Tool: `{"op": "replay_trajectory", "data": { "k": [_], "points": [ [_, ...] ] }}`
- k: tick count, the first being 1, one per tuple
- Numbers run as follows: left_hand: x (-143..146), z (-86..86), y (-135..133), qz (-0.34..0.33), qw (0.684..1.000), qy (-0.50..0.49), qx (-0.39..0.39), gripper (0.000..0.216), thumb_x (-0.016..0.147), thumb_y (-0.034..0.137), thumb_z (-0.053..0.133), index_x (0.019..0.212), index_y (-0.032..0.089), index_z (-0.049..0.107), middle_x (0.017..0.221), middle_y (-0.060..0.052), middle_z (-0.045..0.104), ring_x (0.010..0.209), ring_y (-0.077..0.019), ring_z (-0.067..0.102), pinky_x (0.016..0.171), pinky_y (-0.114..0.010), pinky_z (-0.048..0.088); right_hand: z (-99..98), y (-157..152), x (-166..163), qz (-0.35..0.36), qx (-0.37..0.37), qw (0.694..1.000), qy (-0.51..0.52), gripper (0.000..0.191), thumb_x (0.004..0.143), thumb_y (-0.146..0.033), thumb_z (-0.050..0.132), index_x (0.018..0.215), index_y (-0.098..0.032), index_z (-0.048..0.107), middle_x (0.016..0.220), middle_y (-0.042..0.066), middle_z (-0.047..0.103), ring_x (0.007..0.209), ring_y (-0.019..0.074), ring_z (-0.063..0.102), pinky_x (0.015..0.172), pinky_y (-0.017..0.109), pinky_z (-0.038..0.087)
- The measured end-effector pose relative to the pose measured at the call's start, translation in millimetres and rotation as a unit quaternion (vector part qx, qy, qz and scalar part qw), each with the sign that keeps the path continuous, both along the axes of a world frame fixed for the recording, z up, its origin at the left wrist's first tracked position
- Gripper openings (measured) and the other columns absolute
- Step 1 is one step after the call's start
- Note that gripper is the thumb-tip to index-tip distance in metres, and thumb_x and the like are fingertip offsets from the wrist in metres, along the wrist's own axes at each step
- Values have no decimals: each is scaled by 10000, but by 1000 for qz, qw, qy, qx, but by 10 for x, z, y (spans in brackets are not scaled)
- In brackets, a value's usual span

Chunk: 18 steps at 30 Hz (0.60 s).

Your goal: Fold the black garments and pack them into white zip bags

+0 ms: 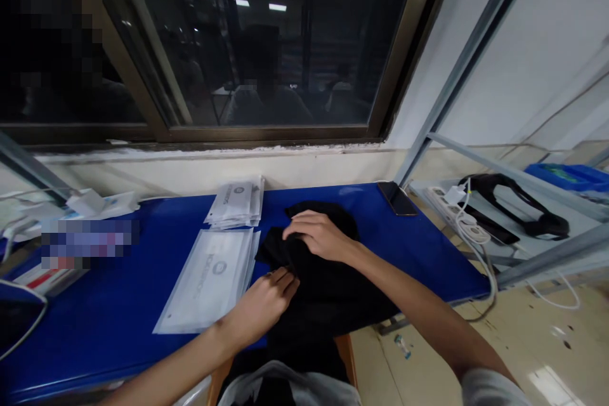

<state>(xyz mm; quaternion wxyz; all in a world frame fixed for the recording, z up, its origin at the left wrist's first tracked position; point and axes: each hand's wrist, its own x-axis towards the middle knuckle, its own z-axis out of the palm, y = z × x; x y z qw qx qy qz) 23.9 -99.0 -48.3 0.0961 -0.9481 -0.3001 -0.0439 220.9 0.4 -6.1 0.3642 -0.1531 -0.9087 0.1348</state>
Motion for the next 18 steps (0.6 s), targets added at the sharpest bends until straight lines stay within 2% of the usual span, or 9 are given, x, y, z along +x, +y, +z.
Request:
{"op": "replay_trajectory", "data": {
  "k": [1,4,6,8,11,13,14,16,18],
  "points": [
    [10,2,-4,6,1000,5,-7,207,918,57,579,1096,63,684,1035,-118,708,988,-257,650,814,-358,541,-61,115,-205,7,1,1000,-25,294,970,-74,450,1009,-202,712,965,42,761,926,171,686,933,364,509],
    [6,-25,-17,19,1000,11,-20,171,918,58,577,1051,77,683,967,-98,693,913,-249,646,728,-349,539,-330,336,-691,23,18,985,-172,266,927,-39,518,1005,-182,729,970,56,760,903,175,668,871,328,468],
    [-19,-39,-26,23,1000,8,-20,158,919,49,568,1029,79,677,943,-97,684,890,-243,640,694,-337,530,-495,385,-845,10,29,972,-234,294,902,-11,532,1032,-178,735,994,72,743,944,193,633,866,327,454],
    [-52,-29,-21,28,999,-9,-16,142,925,48,551,993,91,668,923,-97,673,897,-244,632,703,-334,530,-591,394,-882,-7,16,973,-230,258,932,-58,541,1056,-177,734,1054,93,715,1004,210,592,900,342,454],
    [-96,29,47,60,996,-53,36,178,934,56,519,1054,97,643,987,-119,651,990,-279,614,826,-391,539,-631,420,-855,7,-78,983,-167,192,962,-190,590,1119,-192,702,1141,94,680,1076,212,563,994,376,451],
    [-109,67,138,81,992,-55,83,267,920,42,504,1163,81,607,1099,-155,626,1077,-317,590,870,-434,531,-649,472,-844,15,-191,976,-100,255,900,-241,685,1152,-202,671,1149,75,677,1093,207,580,1037,398,445],
    [-110,77,191,86,991,-44,98,298,913,31,495,1191,72,592,1131,-169,615,1096,-327,583,872,-443,529,-667,510,-841,14,-260,964,-47,306,852,-267,735,1143,-200,665,1134,69,685,1086,207,600,1042,405,450],
    [-111,84,305,86,991,-16,99,284,909,14,469,1155,69,601,1111,-172,617,1074,-323,592,855,-437,533,-707,599,-821,-3,-383,920,82,364,783,-337,788,1087,-186,659,1073,67,704,1040,203,644,1014,403,482],
    [-125,96,419,82,993,-1,83,251,909,-1,447,1066,80,626,1040,-154,633,1023,-307,607,876,-447,531,-705,687,-755,-28,-439,878,191,368,792,-428,766,1033,-179,643,999,62,709,971,185,667,948,371,523]
  ]
}}
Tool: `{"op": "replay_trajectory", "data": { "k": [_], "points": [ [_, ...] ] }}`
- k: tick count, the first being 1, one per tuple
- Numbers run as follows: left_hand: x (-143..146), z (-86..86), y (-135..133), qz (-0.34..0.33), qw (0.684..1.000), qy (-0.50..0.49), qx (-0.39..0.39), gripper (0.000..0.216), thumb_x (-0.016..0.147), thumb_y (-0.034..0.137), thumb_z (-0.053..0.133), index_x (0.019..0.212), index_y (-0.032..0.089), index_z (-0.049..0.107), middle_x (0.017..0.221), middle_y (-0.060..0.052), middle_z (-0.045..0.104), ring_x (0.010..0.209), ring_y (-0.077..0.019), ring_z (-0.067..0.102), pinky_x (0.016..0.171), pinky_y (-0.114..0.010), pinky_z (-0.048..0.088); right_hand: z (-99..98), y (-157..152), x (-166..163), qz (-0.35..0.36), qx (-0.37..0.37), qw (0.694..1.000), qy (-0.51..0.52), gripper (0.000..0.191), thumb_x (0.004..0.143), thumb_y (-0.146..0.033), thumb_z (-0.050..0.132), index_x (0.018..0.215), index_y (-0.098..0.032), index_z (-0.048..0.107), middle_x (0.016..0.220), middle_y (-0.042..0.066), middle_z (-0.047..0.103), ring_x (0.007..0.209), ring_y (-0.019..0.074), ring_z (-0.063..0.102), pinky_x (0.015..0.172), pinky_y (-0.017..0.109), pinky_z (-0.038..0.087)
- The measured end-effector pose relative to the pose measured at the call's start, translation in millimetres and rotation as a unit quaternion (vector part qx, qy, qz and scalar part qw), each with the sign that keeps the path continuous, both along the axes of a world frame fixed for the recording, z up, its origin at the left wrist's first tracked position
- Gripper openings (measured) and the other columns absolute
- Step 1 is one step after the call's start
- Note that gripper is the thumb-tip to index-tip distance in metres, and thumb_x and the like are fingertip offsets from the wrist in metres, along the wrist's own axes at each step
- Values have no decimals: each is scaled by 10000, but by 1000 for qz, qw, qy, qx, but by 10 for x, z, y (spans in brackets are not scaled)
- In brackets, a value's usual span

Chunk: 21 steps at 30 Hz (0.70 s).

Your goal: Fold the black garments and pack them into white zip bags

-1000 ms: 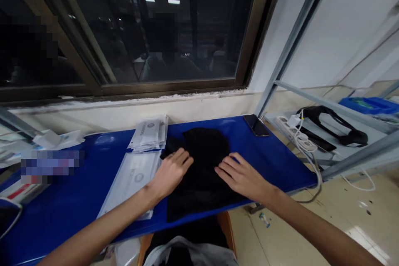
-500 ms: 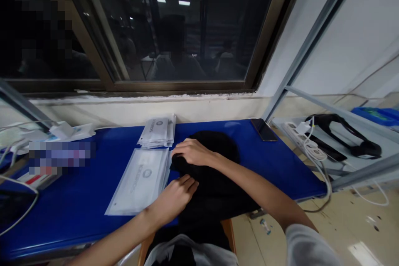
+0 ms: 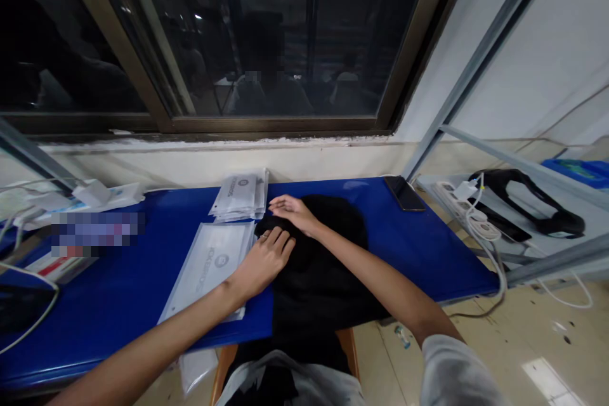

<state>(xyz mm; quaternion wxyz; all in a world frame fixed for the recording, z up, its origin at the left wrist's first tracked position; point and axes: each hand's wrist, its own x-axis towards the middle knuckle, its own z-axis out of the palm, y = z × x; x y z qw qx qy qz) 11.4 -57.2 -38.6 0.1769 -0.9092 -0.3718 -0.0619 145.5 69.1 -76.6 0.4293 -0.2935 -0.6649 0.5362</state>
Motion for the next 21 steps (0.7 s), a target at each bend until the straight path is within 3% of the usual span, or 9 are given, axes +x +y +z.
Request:
{"op": "replay_trajectory", "data": {
  "k": [2,5,8,11,14,18,21],
  "points": [
    [-42,67,119,1,999,-37,-30,248,908,-5,446,1026,100,637,1012,-137,646,1013,-294,614,899,-448,529,115,49,124,-53,-6,998,41,362,831,-494,718,988,-183,623,922,43,692,886,160,665,861,325,546],
    [-150,346,320,-10,974,-194,-120,265,934,61,489,1144,137,632,1086,-121,675,1053,-263,641,931,-408,534,573,-25,372,-45,40,997,47,357,912,-521,635,1046,-190,639,907,33,685,811,149,668,772,295,553],
    [-255,793,516,-45,918,-329,-217,382,958,199,545,1337,156,573,1285,-130,666,1194,-268,632,1027,-408,502,1218,-259,586,79,194,975,-72,429,989,-463,557,1351,-234,588,1215,79,686,1088,196,673,986,371,516],
    [-297,1197,634,-80,884,-369,-275,445,965,283,564,1393,160,553,1405,-126,614,1280,-276,589,1094,-416,453,1676,-465,686,54,300,937,-171,379,954,-377,638,1319,-274,644,1341,47,665,1292,240,589,1126,405,423],
    [-281,1378,666,-109,870,-371,-305,451,972,344,575,1396,191,555,1416,-98,607,1274,-255,589,1094,-382,446,1749,-482,684,-43,295,942,-153,285,919,-376,685,1164,-234,720,1181,51,738,1122,249,682,973,375,525],
    [-266,1345,719,-96,891,-343,-283,548,957,382,605,1464,213,485,1460,-94,570,1320,-270,550,1100,-383,434,1576,-343,630,-158,262,948,-84,313,814,-454,790,938,-178,713,894,44,727,822,207,688,726,300,542],
    [-331,1328,815,-82,887,-382,-248,463,970,385,581,1393,197,586,1378,-93,641,1281,-284,584,1108,-401,430,1559,-325,659,-131,224,963,-69,345,839,-482,759,1004,-186,690,889,33,702,797,183,676,712,282,537]
  ]
}}
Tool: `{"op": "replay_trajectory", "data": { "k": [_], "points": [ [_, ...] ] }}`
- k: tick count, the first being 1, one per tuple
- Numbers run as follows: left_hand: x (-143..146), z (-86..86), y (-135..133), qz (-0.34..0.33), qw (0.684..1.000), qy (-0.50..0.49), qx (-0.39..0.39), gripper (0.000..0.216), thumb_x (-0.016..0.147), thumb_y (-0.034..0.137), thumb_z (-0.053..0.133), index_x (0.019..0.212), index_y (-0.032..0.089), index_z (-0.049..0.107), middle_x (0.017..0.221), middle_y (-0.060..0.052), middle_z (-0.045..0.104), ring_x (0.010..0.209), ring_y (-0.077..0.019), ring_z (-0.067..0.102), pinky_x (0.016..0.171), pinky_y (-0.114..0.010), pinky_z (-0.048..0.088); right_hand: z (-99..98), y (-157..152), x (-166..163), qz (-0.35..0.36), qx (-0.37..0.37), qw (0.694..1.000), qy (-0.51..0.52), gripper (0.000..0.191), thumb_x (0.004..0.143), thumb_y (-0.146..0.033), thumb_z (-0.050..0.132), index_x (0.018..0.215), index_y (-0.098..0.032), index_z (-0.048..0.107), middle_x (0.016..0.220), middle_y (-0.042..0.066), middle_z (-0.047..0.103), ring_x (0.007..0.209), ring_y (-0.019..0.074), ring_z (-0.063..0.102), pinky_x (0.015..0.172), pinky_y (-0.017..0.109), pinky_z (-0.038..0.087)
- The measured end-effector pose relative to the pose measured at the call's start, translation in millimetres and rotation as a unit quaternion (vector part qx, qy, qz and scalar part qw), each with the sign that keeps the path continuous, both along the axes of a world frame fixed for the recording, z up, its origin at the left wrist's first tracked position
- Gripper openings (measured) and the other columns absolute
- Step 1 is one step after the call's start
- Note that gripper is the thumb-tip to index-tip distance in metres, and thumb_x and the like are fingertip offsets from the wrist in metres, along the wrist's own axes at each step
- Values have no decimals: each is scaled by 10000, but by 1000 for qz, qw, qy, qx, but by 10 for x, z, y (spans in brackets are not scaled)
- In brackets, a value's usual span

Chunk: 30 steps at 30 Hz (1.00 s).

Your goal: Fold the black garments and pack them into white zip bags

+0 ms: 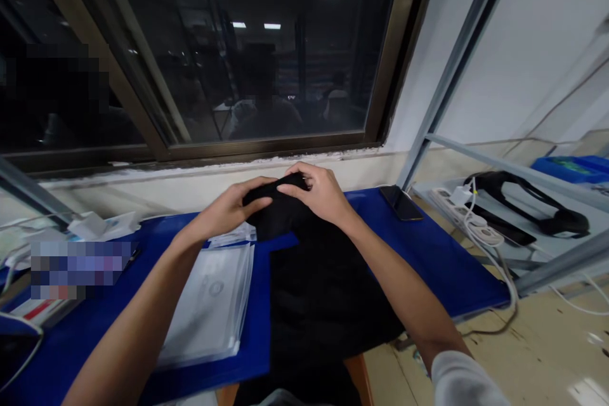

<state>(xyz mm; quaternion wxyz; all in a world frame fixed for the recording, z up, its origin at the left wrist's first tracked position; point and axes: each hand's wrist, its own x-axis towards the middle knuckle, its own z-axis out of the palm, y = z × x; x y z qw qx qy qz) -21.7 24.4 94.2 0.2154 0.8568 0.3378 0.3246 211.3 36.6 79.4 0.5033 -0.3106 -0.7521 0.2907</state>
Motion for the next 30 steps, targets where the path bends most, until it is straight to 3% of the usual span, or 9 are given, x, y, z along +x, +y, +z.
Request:
{"op": "replay_trajectory", "data": {
  "k": [4,9,14,18,23,27,30],
  "points": [
    [-126,65,82,17,996,-82,-42,440,937,450,644,1305,213,686,1332,-91,682,1263,-298,605,1135,-431,406,112,-77,107,78,-62,995,-12,351,879,-460,718,1096,-189,676,849,27,689,814,182,686,736,294,547],
    [-144,52,80,11,981,-147,-130,498,878,538,703,1264,225,722,1313,-105,695,1333,-319,556,1175,-471,360,131,-89,123,32,-48,998,9,372,765,-464,817,899,-163,646,665,-34,558,577,95,524,565,235,434],
    [-191,5,106,-1,959,-155,-239,519,798,510,793,1223,216,749,1256,-135,720,1242,-340,624,1101,-496,459,136,-83,173,54,-63,996,-39,367,792,-475,790,825,-183,569,601,-71,450,531,76,443,532,221,372],
    [-233,55,89,14,958,-172,-228,372,762,382,838,1108,248,799,1275,-100,715,1265,-318,613,1114,-450,456,141,-86,207,100,-72,991,-54,331,851,-469,732,856,-212,524,607,-77,438,539,91,439,540,226,382],
    [-110,118,-16,17,976,-130,-171,507,809,407,804,1292,291,703,1358,-74,671,1356,-301,540,1173,-455,385,1,-64,7,7,-1,1000,-10,259,852,-376,727,836,-213,526,556,-103,334,492,67,319,499,215,277],
    [-141,68,73,86,975,-152,-135,469,778,534,799,1100,192,795,1180,-120,753,1229,-339,635,1129,-489,429,-98,-55,-130,-7,8,1000,6,236,878,-395,697,967,-223,562,601,-81,487,532,93,514,535,220,426],
    [-401,-6,278,146,947,-221,-182,512,658,533,882,1022,181,806,1109,-117,775,1130,-326,688,1045,-456,510,-91,-14,-73,-10,-1,999,46,275,905,-436,659,1048,-222,562,801,-2,673,670,146,682,607,270,566]
  ]
}}
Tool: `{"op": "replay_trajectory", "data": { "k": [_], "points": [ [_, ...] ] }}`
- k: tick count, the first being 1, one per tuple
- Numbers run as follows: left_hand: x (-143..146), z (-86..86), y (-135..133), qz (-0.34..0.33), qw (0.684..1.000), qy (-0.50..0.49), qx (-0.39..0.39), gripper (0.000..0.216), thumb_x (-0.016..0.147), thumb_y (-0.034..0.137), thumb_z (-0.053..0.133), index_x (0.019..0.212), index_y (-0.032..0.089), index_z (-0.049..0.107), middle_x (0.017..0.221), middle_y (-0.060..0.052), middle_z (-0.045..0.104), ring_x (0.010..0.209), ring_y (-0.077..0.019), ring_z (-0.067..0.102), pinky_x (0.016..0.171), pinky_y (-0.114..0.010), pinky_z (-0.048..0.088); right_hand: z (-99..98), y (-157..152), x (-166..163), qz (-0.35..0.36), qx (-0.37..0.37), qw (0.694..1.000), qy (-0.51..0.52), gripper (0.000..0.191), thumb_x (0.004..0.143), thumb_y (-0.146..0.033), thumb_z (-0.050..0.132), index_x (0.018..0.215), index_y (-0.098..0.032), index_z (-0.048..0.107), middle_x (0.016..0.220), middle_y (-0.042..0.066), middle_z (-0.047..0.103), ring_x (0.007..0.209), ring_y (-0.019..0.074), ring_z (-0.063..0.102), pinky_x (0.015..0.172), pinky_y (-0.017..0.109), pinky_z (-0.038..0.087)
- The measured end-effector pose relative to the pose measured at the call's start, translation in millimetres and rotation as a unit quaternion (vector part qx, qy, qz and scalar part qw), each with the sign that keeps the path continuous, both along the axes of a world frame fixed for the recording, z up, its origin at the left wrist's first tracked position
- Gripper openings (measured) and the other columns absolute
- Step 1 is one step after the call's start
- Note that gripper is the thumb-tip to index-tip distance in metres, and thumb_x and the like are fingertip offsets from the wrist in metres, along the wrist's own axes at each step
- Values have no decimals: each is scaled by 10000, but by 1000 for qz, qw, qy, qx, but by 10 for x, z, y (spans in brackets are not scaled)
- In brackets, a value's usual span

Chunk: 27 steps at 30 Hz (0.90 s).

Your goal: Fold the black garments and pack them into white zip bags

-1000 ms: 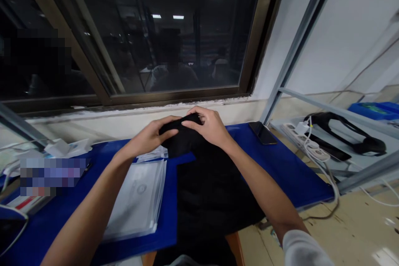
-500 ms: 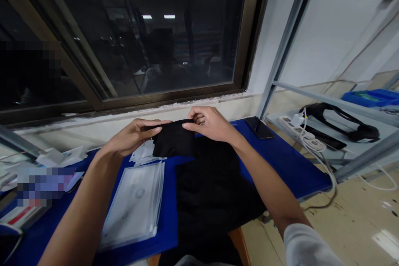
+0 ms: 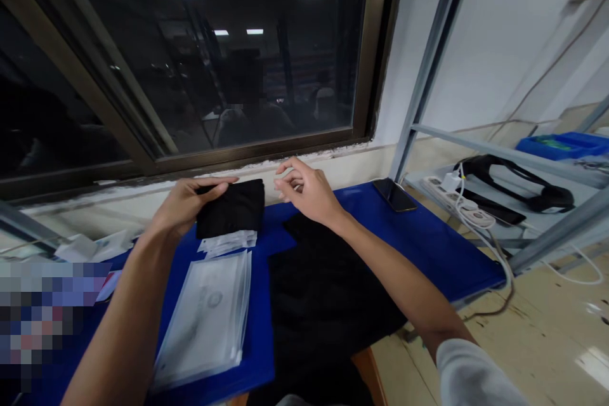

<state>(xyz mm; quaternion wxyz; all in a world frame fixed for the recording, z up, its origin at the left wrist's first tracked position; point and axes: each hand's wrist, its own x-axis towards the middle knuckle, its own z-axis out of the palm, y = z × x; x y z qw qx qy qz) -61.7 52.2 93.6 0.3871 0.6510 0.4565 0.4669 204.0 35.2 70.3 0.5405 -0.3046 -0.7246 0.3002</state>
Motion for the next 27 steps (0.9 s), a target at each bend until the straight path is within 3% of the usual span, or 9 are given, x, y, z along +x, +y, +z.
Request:
{"op": "replay_trajectory", "data": {
  "k": [4,8,11,14,17,20,23,25,27],
  "points": [
    [-458,-48,210,8,994,-26,-104,561,557,473,951,998,165,790,1017,-75,794,1025,-292,719,952,-394,570,55,72,141,-12,1,1000,20,270,918,-444,640,1002,-198,570,878,42,713,683,153,707,617,290,608],
    [-656,64,125,25,995,-40,-88,438,706,427,886,1064,207,763,954,22,794,1047,-255,704,1040,-418,520,65,35,104,13,-24,999,19,283,914,-445,658,1031,-202,574,943,61,719,780,180,725,669,319,620],
    [-474,190,-73,4,999,-4,-35,334,775,402,839,1052,227,777,1036,11,789,1079,-260,696,1061,-433,501,36,-76,-33,60,-63,996,2,479,896,-436,699,1295,-255,506,1246,104,666,1068,219,700,867,376,605],
    [-53,225,-264,-118,985,127,21,276,812,410,796,994,204,802,1040,-43,789,1041,-277,709,1008,-410,527,-17,-171,-159,137,-108,982,-72,815,836,-441,771,1510,-292,337,1434,136,564,1261,257,611,1015,437,535],
    [365,184,-379,-209,957,187,78,208,860,352,736,966,179,783,994,-57,782,973,-243,720,947,-361,542,-66,-182,-202,191,-89,967,-146,812,722,-426,865,1428,-254,504,1333,97,644,1238,275,613,1028,429,519],
    [518,168,-444,-109,968,162,159,193,887,329,682,996,176,725,1038,-66,754,982,-221,703,900,-329,541,-64,-113,-156,185,-149,958,-158,437,711,-413,860,1053,-181,720,970,41,746,978,256,699,872,391,577],
    [383,106,-565,92,961,154,209,252,922,392,616,1070,195,665,1074,-72,721,976,-217,696,850,-317,539,1,-14,-57,111,-243,963,27,349,672,-406,880,875,-163,733,828,31,753,845,236,721,806,381,593],
    [232,-83,-720,152,946,248,145,313,937,457,579,1108,202,641,971,-60,718,836,-213,703,748,-313,532,66,33,21,75,-251,946,193,421,605,-369,920,936,-183,740,936,43,779,929,244,731,885,395,590],
    [104,-421,-920,133,904,406,26,391,906,485,619,1172,198,623,899,-56,719,754,-233,701,684,-321,506,131,41,90,94,-255,922,275,457,585,-331,930,979,-199,739,1028,53,782,1026,263,723,968,421,569]
  ]
}}
